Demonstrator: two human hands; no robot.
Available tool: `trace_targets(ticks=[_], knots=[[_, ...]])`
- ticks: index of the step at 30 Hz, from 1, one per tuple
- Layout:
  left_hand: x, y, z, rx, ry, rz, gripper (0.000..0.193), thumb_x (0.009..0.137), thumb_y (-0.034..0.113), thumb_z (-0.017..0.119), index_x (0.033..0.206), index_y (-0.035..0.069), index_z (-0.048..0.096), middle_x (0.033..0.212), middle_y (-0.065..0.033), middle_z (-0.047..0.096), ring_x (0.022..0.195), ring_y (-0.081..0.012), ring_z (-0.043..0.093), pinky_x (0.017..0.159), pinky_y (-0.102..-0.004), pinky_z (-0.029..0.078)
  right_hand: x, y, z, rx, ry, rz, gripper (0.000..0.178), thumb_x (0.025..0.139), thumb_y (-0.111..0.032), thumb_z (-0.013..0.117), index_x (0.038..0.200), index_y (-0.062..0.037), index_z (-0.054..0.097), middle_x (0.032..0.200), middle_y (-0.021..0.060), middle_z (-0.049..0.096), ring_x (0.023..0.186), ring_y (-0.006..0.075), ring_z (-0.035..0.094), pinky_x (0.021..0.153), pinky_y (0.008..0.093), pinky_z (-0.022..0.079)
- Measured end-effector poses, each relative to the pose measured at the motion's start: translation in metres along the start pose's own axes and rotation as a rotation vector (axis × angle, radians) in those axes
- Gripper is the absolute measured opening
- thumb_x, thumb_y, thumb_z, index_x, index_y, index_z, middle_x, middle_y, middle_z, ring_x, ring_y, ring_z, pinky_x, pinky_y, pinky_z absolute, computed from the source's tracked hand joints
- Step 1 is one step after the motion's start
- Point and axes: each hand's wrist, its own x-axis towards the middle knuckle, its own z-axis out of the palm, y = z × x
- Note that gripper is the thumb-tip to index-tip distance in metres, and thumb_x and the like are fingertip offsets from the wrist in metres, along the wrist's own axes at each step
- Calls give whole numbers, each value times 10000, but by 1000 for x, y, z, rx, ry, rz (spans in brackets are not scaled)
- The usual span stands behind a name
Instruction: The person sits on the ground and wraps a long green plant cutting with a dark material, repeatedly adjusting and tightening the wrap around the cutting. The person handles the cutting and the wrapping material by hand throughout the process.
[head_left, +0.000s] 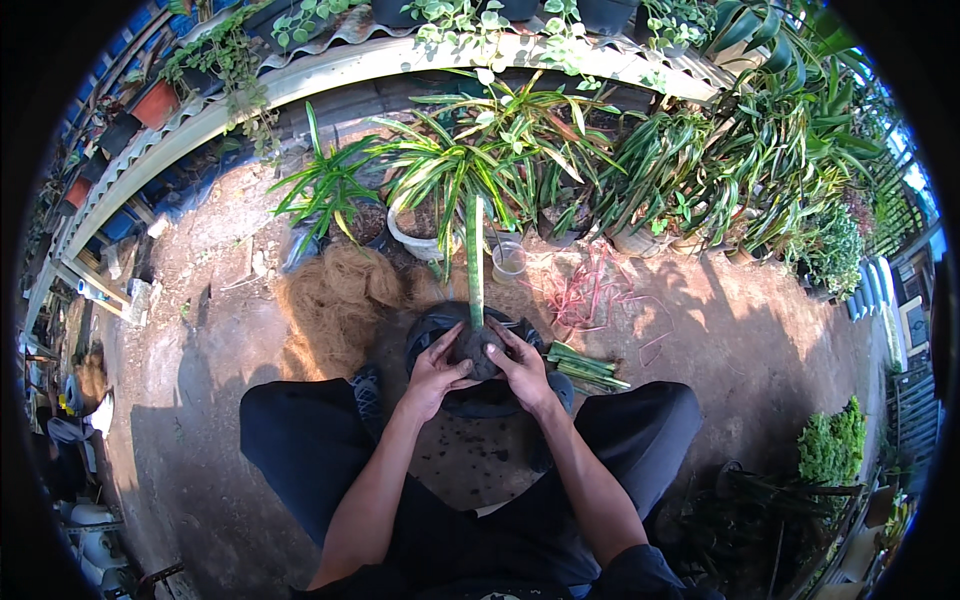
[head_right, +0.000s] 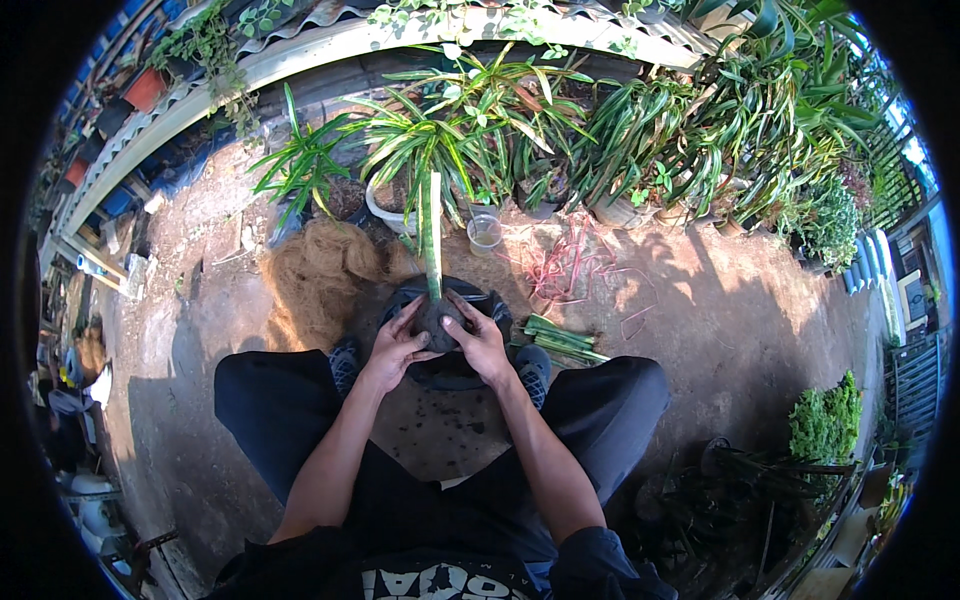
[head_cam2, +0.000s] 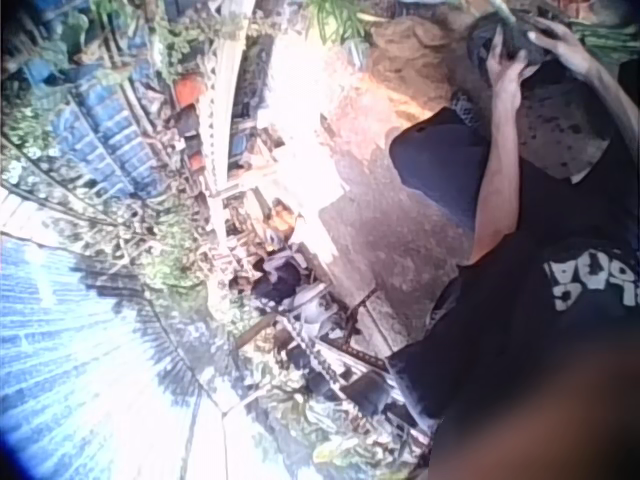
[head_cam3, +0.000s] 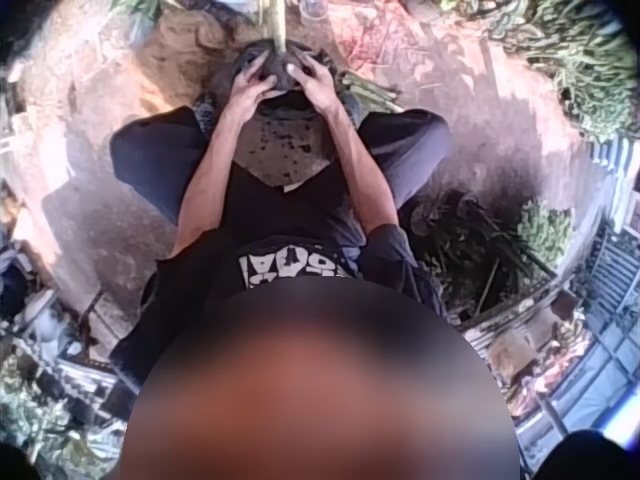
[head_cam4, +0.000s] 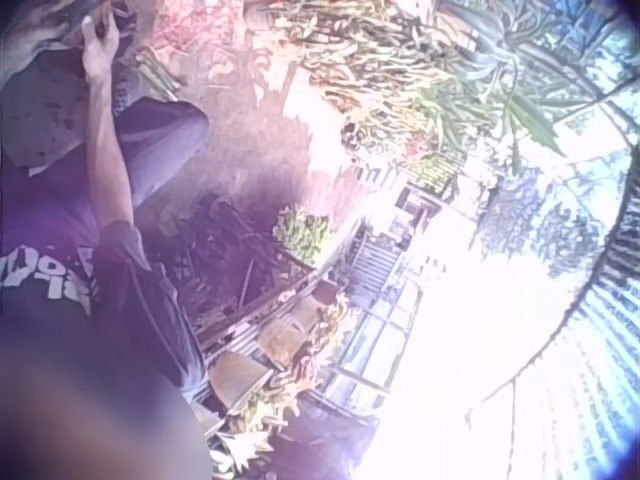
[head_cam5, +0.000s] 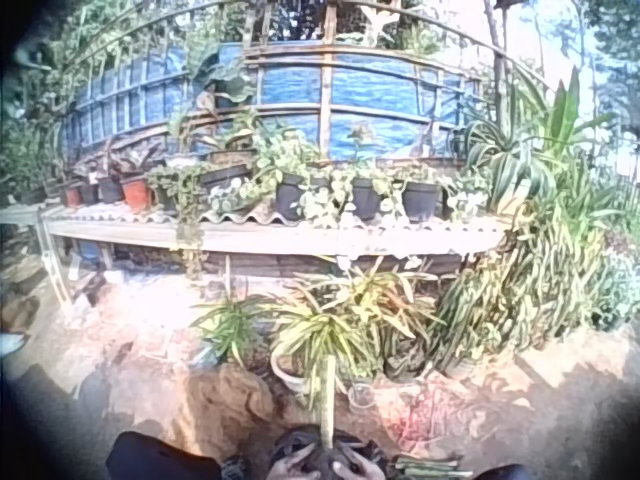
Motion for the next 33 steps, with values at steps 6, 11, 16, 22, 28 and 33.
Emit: trace_targets(ticks=[6, 11, 16, 22, 28, 33], knots=[[-1, 3, 4, 161, 17, 64, 683, 885, 24, 660, 1480, 63, 327, 1389, -88, 486, 1162, -189, 571, 874, -386, 582, -7, -13, -4, 169, -85, 132, 653, 925, -87, 625, 1494, -42, 307, 1476, 75, 406, 1284, 193, 468, 999, 355, 480], [-3, 10, 1, 112, -29, -15, 725, 886, 24, 662, 1500, 61, 277, 1408, -104, 460, 1162, -204, 571, 862, -399, 584, -9, -10, -5, 198, -121, 102, 744, 879, -35, 668, 1507, -37, 270, 1505, 92, 364, 1304, 199, 447, 1049, 361, 433], [-4, 4, 5, 126, 25, 51, 719, 882, 13, 660, 1495, 57, 287, 1409, -112, 459, 1167, -222, 574, 859, -392, 590, -4, -3, -2, -33, -133, -81, 827, 813, 4, 735, 1497, 6, 269, 1478, 106, 404, 1273, 167, 456, 1078, 316, 379], [-3, 4, 3, 83, 62, 41, 713, 866, -18, 661, 1482, 44, 308, 1411, -120, 457, 1182, -235, 568, 868, -396, 590, -1, -3, -2, -45, -134, -98, 906, 755, -11, 800, 1494, 10, 277, 1452, 114, 442, 1249, 146, 468, 1072, 311, 380], [-4, 5, 0, 110, 56, 60, 735, 843, -23, 681, 1478, 45, 318, 1437, -119, 432, 1216, -243, 542, 892, -393, 578, 1, -1, -1, -128, -142, -133, 938, 725, -47, 832, 1492, 0, 294, 1434, 116, 470, 1231, 151, 484, 1072, 311, 375], [-3, 7, -2, 97, 86, 11, 743, 832, -11, 699, 1473, 47, 328, 1447, -103, 423, 1237, -239, 525, 896, -388, 575, 3, -2, -4, -291, -157, -153, 972, 702, -83, 850, 1495, -8, 293, 1437, 132, 474, 1239, 152, 482, 1076, 305, 363]])
